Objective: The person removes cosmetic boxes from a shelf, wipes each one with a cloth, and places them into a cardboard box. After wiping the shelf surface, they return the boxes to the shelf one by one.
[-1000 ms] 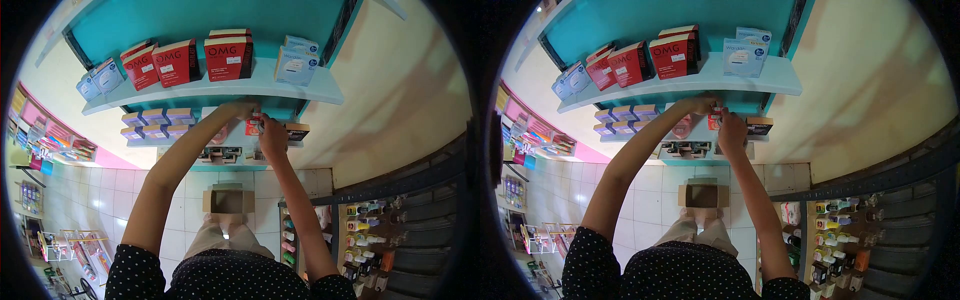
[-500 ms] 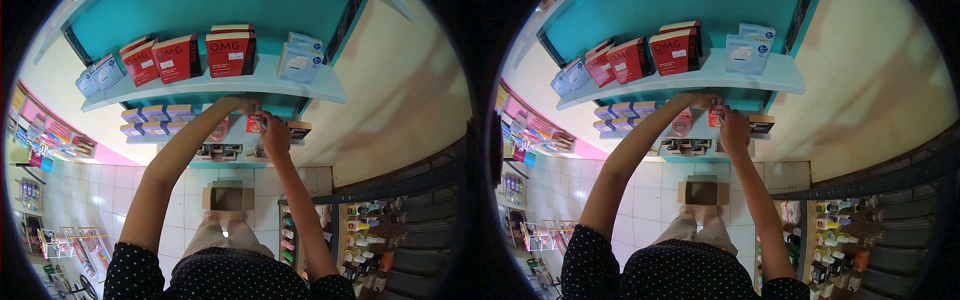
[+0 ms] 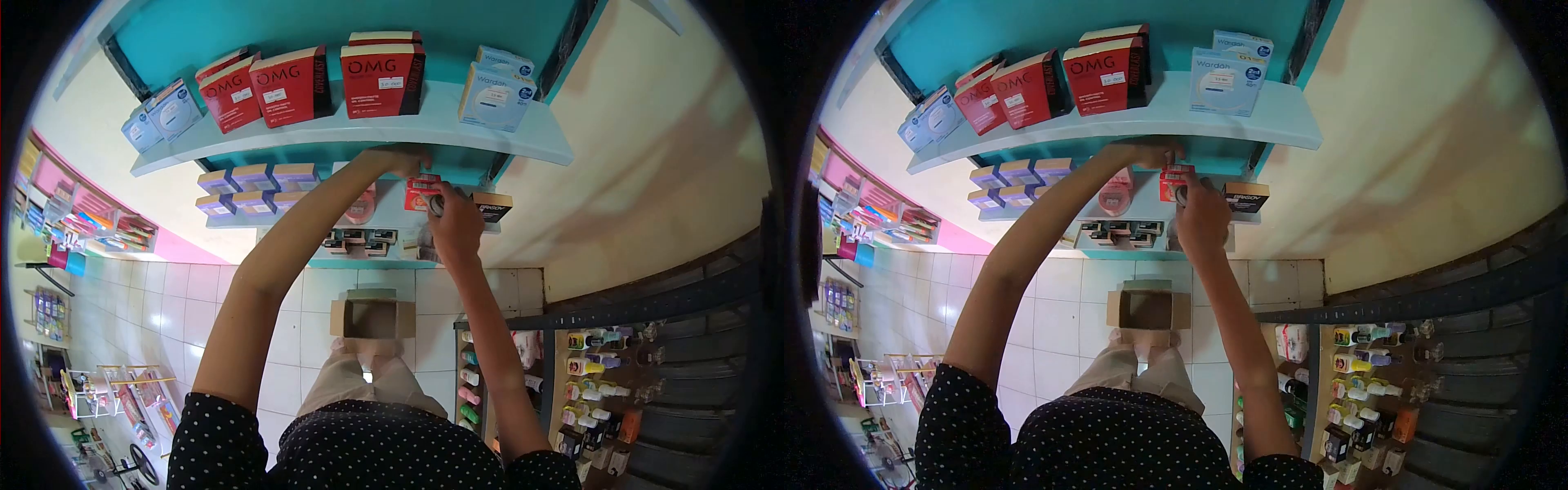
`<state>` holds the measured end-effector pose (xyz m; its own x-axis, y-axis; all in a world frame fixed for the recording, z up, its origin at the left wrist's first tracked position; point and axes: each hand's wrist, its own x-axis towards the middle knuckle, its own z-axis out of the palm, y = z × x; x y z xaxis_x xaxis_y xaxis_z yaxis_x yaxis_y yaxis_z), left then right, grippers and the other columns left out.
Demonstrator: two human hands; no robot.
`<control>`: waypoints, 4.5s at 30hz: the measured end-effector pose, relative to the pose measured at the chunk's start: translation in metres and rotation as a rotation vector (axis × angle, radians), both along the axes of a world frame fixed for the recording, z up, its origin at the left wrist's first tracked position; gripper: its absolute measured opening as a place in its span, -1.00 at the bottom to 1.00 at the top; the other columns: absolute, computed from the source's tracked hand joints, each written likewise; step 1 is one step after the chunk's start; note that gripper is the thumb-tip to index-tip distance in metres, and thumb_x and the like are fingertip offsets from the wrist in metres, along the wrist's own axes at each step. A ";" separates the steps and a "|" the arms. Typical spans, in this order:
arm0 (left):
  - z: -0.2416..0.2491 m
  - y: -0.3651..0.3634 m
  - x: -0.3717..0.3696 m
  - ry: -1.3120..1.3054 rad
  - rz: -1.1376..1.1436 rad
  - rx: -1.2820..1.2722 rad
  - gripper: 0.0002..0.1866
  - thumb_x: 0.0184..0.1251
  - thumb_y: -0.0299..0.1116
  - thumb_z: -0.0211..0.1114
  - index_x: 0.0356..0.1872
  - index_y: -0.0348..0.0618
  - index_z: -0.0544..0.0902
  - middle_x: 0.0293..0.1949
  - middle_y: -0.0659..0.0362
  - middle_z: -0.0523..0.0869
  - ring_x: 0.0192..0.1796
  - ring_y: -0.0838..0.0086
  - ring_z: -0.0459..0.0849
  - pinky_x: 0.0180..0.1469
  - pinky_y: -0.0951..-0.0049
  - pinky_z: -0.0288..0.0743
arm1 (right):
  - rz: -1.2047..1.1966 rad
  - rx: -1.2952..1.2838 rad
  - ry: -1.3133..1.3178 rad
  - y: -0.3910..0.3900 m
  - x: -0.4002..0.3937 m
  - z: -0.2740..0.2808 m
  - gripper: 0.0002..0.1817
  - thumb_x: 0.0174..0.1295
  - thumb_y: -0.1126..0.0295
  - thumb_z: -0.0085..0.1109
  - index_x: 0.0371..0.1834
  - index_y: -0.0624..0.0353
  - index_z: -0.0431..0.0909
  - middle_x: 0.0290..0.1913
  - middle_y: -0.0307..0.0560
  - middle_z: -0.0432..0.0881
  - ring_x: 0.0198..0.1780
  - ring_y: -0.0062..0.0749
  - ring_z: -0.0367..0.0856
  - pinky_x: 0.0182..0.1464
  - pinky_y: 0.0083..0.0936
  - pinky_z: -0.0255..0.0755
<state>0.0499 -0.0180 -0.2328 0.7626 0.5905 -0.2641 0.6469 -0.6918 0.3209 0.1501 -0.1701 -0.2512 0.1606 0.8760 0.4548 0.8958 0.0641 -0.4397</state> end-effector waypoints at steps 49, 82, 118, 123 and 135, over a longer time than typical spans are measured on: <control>-0.256 -0.017 -0.343 -0.010 0.176 -0.074 -0.13 -0.40 -0.10 0.40 0.08 -0.22 0.29 0.05 -0.12 0.36 0.14 0.10 0.29 0.13 0.22 0.19 | -0.522 -0.541 0.949 -0.257 -0.268 -0.142 -0.75 -0.13 0.34 0.27 -0.51 0.33 0.51 -0.59 -0.20 0.52 -0.54 -0.60 0.41 -0.45 -0.59 0.31; -0.249 -0.013 -0.310 -0.012 -0.054 -0.107 -0.17 -0.45 -0.31 0.35 0.04 -0.29 0.22 -0.03 -0.12 0.40 0.05 0.07 0.37 0.08 0.27 0.29 | -0.729 -0.754 0.871 -0.315 -0.296 -0.180 -0.74 -0.18 0.31 0.27 -0.51 0.31 0.52 -0.57 -0.07 0.56 -0.52 -0.41 0.50 -0.40 -0.48 0.36; -0.792 -0.204 -0.147 0.052 0.033 0.035 -0.16 -0.42 -0.26 0.43 0.05 -0.06 0.21 -0.06 0.00 0.35 -0.01 0.13 0.41 -0.18 0.07 0.47 | -0.582 -0.618 1.007 -0.410 -0.138 -0.657 -0.84 -0.15 0.44 0.28 -0.55 0.29 0.53 -0.63 -0.20 0.53 -0.58 -0.63 0.44 -0.49 -0.64 0.35; -0.854 -0.192 -0.128 0.283 -0.077 0.059 -0.31 -0.12 -0.25 0.28 0.12 -0.07 0.20 0.08 -0.03 0.30 0.16 0.10 0.27 0.11 0.11 0.23 | -0.602 -0.504 0.911 -0.415 -0.143 -0.713 -0.81 -0.16 0.40 0.28 -0.57 0.31 0.53 -0.64 -0.19 0.53 -0.59 -0.64 0.43 -0.50 -0.64 0.34; -0.507 -0.192 -0.193 -0.940 0.057 0.436 -0.48 0.11 -0.21 0.13 0.09 -0.20 0.28 0.05 -0.06 0.38 0.12 0.08 0.32 0.18 0.21 0.16 | -0.543 -0.254 0.871 -0.450 -0.145 -0.583 -0.84 0.04 0.39 0.14 -0.42 0.27 0.50 -0.51 -0.15 0.50 -0.48 -0.50 0.37 -0.40 -0.53 0.33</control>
